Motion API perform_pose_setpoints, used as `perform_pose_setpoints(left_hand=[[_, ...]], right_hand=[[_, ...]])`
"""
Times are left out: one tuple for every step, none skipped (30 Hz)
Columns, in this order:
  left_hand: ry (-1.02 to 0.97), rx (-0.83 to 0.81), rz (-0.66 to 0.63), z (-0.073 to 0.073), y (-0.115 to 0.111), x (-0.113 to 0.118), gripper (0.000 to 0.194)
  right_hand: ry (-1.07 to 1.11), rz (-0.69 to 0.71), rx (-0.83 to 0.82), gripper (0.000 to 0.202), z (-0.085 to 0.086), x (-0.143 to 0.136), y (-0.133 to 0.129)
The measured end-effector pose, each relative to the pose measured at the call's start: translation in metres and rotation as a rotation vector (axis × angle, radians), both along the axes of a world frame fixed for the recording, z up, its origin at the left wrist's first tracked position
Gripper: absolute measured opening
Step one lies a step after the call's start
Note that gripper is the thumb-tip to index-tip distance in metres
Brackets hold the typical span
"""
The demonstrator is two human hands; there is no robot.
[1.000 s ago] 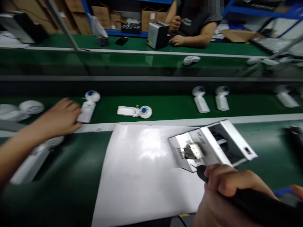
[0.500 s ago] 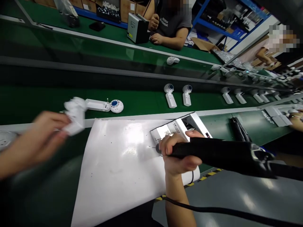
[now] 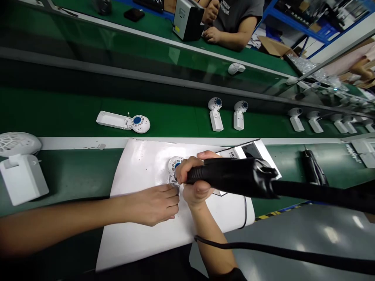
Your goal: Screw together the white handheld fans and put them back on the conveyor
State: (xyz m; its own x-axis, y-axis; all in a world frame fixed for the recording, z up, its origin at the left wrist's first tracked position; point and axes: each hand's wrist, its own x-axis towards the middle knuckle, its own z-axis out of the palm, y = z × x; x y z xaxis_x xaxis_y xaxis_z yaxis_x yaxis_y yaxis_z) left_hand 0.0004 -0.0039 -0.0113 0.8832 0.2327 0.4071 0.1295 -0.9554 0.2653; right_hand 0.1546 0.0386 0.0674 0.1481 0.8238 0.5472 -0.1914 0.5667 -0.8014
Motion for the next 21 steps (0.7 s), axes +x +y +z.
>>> perform_pose_setpoints(left_hand=[[-0.010, -0.006, -0.006, 0.000, -0.001, 0.000, 0.022], [-0.017, -0.009, -0.008, 0.000, -0.001, 0.001, 0.022], [-0.020, -0.009, -0.007, 0.001, -0.001, 0.001, 0.022], [-0.021, -0.007, -0.005, 0.001, -0.002, 0.001, 0.022], [-0.019, -0.007, -0.007, 0.000, -0.002, 0.002, 0.022], [-0.018, -0.008, -0.009, 0.000, -0.001, 0.002, 0.022], [-0.017, -0.010, -0.009, 0.000, -0.001, 0.002, 0.022], [-0.017, -0.012, -0.009, -0.001, -0.001, 0.003, 0.022], [-0.021, -0.014, -0.007, -0.001, -0.001, 0.003, 0.022], [-0.025, -0.014, -0.005, -0.001, -0.001, 0.003, 0.022], [-0.028, -0.012, -0.003, -0.001, -0.001, 0.003, 0.022], [-0.030, -0.008, -0.003, -0.001, -0.001, 0.003, 0.022], [-0.030, -0.005, -0.004, -0.001, 0.000, 0.003, 0.022], [-0.030, -0.002, -0.005, -0.001, 0.000, 0.003, 0.022], [-0.030, 0.000, -0.006, -0.002, 0.000, 0.003, 0.022], [-0.029, -0.003, -0.009, -0.002, -0.001, 0.003, 0.021], [-0.029, -0.008, -0.009, -0.002, -0.001, 0.003, 0.020], [-0.032, -0.015, -0.006, -0.002, -0.002, 0.003, 0.020], [-0.033, -0.024, -0.002, -0.003, -0.002, 0.003, 0.019], [-0.032, -0.033, 0.001, -0.003, -0.003, 0.003, 0.019], [-0.029, -0.041, 0.003, -0.004, -0.003, 0.002, 0.018]], right_hand=[[-0.005, 0.015, -0.010, 0.053, -0.003, -0.002, 0.001], [-0.011, 0.027, -0.022, 0.054, -0.005, -0.002, 0.001], [-0.017, 0.033, -0.031, 0.054, -0.006, -0.002, 0.001], [-0.022, 0.035, -0.037, 0.055, -0.007, -0.002, 0.001], [-0.027, 0.031, -0.042, 0.055, -0.007, -0.002, 0.001], [-0.029, 0.023, -0.043, 0.055, -0.007, -0.001, 0.001], [-0.031, 0.017, -0.042, 0.055, -0.007, 0.000, 0.001], [-0.032, 0.017, -0.041, 0.055, -0.006, 0.001, 0.001], [-0.032, 0.022, -0.040, 0.054, -0.006, 0.001, 0.001], [-0.032, 0.032, -0.039, 0.054, -0.006, 0.002, 0.001], [-0.030, 0.046, -0.040, 0.054, -0.006, 0.002, 0.001], [-0.028, 0.058, -0.046, 0.054, -0.006, 0.001, 0.001], [-0.021, 0.068, -0.054, 0.054, -0.007, 0.000, 0.000], [-0.013, 0.077, -0.064, 0.054, -0.009, -0.001, 0.000], [-0.006, 0.085, -0.076, 0.053, -0.012, -0.002, 0.000], [-0.002, 0.089, -0.086, 0.051, -0.016, -0.003, -0.001], [-0.004, 0.088, -0.092, 0.051, -0.021, -0.004, -0.002], [-0.013, 0.085, -0.097, 0.051, -0.026, -0.005, -0.003], [-0.028, 0.078, -0.101, 0.052, -0.032, -0.006, -0.003], [-0.047, 0.066, -0.109, 0.054, -0.037, -0.007, -0.004], [-0.070, 0.051, -0.126, 0.057, -0.042, -0.008, -0.004]])
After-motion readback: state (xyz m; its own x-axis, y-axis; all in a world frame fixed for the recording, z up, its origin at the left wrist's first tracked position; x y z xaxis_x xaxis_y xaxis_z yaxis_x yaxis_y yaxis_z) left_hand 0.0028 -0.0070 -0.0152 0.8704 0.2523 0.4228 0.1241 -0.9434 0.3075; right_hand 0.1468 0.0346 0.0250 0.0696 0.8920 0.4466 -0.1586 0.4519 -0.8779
